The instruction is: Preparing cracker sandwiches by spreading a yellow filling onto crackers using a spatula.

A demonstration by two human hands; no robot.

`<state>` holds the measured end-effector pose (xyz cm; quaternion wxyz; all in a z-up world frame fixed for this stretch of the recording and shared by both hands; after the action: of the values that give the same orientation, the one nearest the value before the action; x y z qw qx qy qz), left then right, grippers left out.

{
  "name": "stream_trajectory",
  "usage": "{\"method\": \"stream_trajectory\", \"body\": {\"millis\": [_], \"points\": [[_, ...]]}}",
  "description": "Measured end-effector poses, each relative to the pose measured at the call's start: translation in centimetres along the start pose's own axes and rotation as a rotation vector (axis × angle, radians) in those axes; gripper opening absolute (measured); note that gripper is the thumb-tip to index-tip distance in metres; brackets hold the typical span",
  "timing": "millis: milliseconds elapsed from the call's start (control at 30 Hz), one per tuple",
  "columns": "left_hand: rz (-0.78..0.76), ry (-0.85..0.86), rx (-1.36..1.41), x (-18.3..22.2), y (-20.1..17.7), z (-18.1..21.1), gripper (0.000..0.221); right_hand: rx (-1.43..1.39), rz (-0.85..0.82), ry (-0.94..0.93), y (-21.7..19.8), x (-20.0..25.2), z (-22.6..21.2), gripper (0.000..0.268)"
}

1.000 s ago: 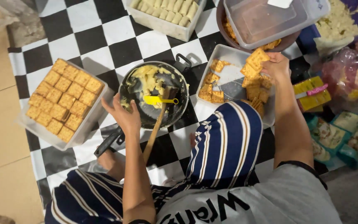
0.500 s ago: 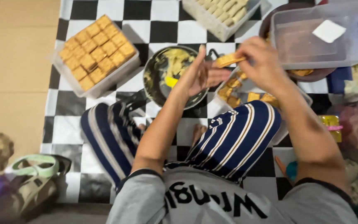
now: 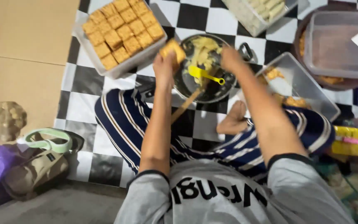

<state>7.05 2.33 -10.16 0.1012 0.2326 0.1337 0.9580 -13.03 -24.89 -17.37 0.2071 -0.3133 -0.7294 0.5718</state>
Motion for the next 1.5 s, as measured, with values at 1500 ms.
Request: {"method": "stream_trajectory", "body": {"millis": [1500], "points": [[0.373,0.538,-0.55,-3.9,-3.9,-3.2,0.025,-0.317,-0.09,0.389,0.9,2.4,-1.6,0.03]]}}
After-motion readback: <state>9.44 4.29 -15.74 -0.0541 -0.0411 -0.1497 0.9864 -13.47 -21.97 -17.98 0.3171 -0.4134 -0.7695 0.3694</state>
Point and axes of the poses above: each hand's wrist, its own x-axis away from the middle knuckle, its own y-axis out of the palm, z = x × y, the point moved 5 cm from there along -x, towards the middle knuckle, and after that the axes turned 11 degrees about z, right-handed, at the moved point
